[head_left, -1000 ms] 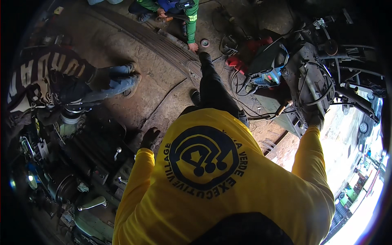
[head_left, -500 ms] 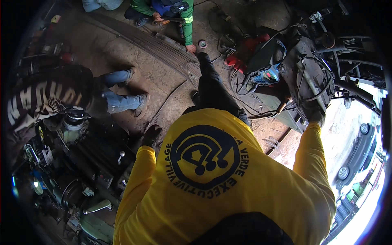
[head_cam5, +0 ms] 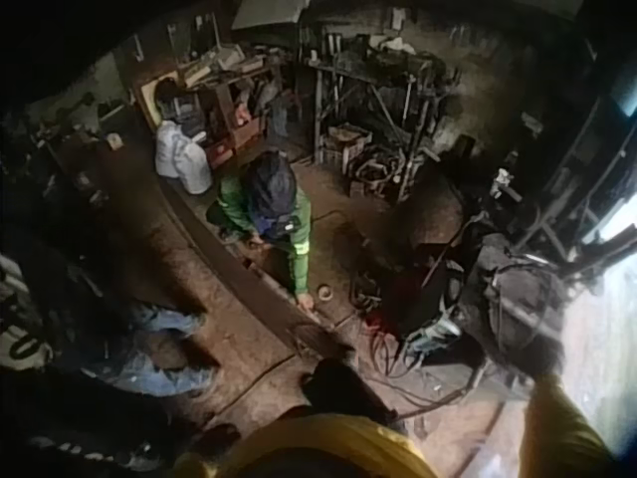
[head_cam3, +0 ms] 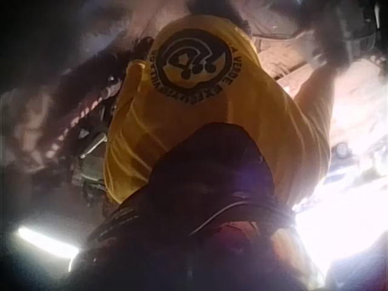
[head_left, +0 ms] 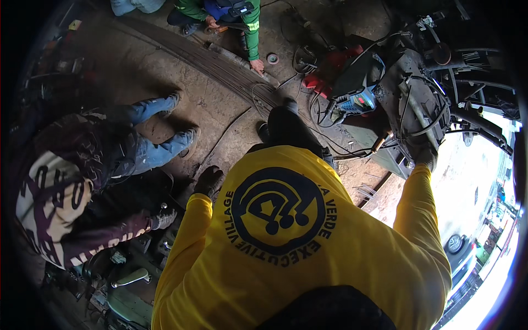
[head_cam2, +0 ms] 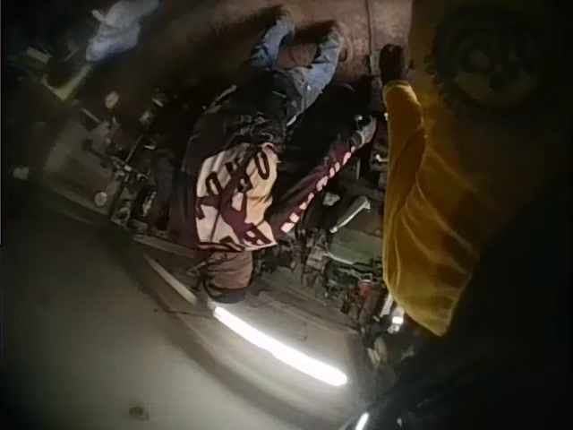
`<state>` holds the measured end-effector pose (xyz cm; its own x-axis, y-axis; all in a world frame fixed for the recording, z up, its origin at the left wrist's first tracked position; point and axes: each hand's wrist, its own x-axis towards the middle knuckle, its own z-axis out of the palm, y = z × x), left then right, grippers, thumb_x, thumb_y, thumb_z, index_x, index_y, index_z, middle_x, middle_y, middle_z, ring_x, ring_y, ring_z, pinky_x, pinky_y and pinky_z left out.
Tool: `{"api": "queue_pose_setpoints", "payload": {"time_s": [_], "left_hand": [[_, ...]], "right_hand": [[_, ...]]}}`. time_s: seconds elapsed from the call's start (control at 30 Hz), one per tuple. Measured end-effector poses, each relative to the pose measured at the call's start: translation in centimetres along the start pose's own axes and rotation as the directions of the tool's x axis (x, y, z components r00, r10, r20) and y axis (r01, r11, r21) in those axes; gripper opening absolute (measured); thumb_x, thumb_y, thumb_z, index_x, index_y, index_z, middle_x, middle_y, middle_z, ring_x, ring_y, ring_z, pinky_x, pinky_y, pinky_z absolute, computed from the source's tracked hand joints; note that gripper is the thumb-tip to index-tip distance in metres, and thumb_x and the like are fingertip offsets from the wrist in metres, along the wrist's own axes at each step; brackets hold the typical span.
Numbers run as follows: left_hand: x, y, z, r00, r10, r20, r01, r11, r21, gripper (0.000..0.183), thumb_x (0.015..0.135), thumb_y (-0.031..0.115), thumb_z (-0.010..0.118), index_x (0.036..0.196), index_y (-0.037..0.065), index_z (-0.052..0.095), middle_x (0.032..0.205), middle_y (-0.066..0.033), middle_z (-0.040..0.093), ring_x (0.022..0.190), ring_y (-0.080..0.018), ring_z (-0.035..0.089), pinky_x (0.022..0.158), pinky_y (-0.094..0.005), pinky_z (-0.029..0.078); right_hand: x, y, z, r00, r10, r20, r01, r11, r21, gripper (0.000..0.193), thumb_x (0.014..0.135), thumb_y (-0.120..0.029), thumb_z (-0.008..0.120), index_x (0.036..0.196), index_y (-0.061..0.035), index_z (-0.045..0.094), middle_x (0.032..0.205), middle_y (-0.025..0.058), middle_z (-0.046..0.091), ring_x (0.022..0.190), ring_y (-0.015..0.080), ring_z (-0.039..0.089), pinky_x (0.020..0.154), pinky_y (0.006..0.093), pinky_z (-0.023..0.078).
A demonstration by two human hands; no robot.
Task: The person positions and secures curved metal components on a circular jig, using pliers to tighten a bolt on a metal clamp.
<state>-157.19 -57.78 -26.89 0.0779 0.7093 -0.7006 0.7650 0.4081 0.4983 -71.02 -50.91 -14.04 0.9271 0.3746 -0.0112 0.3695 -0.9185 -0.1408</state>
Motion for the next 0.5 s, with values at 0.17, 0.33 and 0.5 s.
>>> {"api": "queue_pose_setpoints", "payload": {"time_s": [0.17,0.33,0.5], "left_hand": [[1.1,0.8,-0.9,0.996,0.077,0.05,-0.078,0.997,0.015,0.042,0.087,0.039,0.059,0.111,0.005,0.063,0.112,-0.021,0.064,0.108,-0.0371,0.06,0.091,-0.0447,0.046],[3.8,-4.3,1.1,0.869,0.494,-0.02,-0.466,0.831,0.304,0.023,0.087,0.025,0.057,0.092,0.005,0.067,0.091,-0.0183,0.067,0.086,-0.0318,0.065,0.076,-0.0394,0.049],[7.5,0.9,-0.9,0.966,0.013,0.257,-0.038,0.995,0.091,0.042,0.086,0.042,0.055,0.104,0.004,0.063,0.115,-0.0214,0.061,0.11,-0.0401,0.056,0.093,-0.0471,0.045]], "right_hand": [[0.3,1.2,-0.5,0.998,-0.049,0.027,0.051,0.997,-0.064,0.064,0.09,-0.056,0.045,0.118,-0.0016,0.065,0.125,0.0228,0.062,0.119,0.0375,0.058,0.1,0.0424,0.047],[0.0,-0.5,0.0,0.997,-0.043,0.065,0.043,0.999,0.005,0.06,0.09,-0.053,0.047,0.117,-0.0035,0.067,0.126,0.0205,0.062,0.12,0.0362,0.058,0.101,0.0413,0.046],[-0.9,-0.3,-1.1,1.0,0.006,0.012,-0.006,0.998,0.059,0.055,0.09,-0.052,0.048,0.12,-0.0089,0.066,0.124,0.0185,0.064,0.118,0.0358,0.059,0.1,0.0419,0.046]]}}
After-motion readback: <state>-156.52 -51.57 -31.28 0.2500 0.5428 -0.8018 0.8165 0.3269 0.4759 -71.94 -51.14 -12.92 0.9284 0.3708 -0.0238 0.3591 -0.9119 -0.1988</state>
